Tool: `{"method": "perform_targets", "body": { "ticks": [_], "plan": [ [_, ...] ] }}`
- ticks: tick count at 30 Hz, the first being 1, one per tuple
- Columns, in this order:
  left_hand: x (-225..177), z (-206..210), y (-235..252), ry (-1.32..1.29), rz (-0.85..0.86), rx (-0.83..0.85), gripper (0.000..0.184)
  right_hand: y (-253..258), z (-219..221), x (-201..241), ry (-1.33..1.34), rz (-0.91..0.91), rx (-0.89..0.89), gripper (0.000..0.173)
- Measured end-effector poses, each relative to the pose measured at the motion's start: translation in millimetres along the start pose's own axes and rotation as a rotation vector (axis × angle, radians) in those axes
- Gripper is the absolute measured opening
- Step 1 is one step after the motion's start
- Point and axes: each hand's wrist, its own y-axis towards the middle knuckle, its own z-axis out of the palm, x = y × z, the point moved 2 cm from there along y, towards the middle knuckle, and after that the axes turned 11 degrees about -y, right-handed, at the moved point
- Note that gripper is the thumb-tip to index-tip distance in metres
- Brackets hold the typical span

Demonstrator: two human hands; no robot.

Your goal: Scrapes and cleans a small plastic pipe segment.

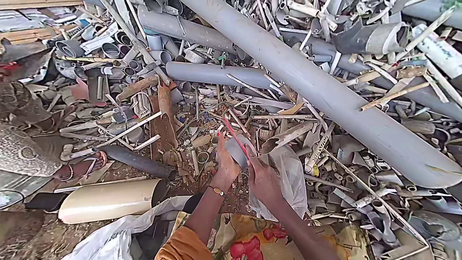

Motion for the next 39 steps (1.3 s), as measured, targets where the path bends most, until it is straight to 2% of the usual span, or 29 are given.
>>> {"method": "perform_targets", "body": {
  "ticks": [2, 6, 10, 15, 20, 24, 27, 31, 35, 39],
  "plan": [
    [-3.5, -0.7, 3.3, -0.014, 0.046, 0.007, 0.066, -0.4, 1.9, 10.6, -0.032, -0.036, 0.015, 0.055],
    [-2.7, -6.4, 0.1, 0.173, 0.096, -0.017, 0.059, 15.3, -0.1, -0.4, -0.073, 0.131, -0.011, 0.049],
    [-5.8, -3.5, -0.8, 0.109, 0.103, 0.043, 0.060, 3.5, 4.3, 10.7, -0.075, -0.009, -0.064, 0.055],
    [1.5, -12.1, -0.8, 0.215, 0.083, -0.062, 0.062, 13.4, 5.5, -5.0, -0.065, 0.130, -0.038, 0.047],
    [-5.8, -11.6, 0.6, 0.007, -0.025, -0.062, 0.068, -1.9, 6.3, -8.5, -0.092, -0.055, -0.082, 0.052],
    [-11.2, -11.0, 5.2, -0.118, -0.095, -0.055, 0.076, -14.3, 18.7, -6.6, 0.001, -0.043, -0.167, 0.048],
    [-10.8, -11.5, 7.6, -0.156, -0.089, -0.009, 0.078, -23.0, 25.1, 1.2, 0.002, -0.191, -0.138, 0.058],
    [-11.2, -14.0, 7.1, -0.122, -0.099, -0.113, 0.071, -14.3, 22.3, -4.2, 0.020, -0.027, -0.159, 0.050],
    [-9.9, -15.3, 12.0, -0.134, -0.088, -0.040, 0.074, -15.2, 22.7, -6.6, -0.018, -0.144, -0.116, 0.054],
    [-12.5, -12.7, 7.1, -0.053, -0.085, -0.069, 0.074, -5.8, 24.8, -14.0, 0.017, 0.053, -0.148, 0.047]
  ]
}}
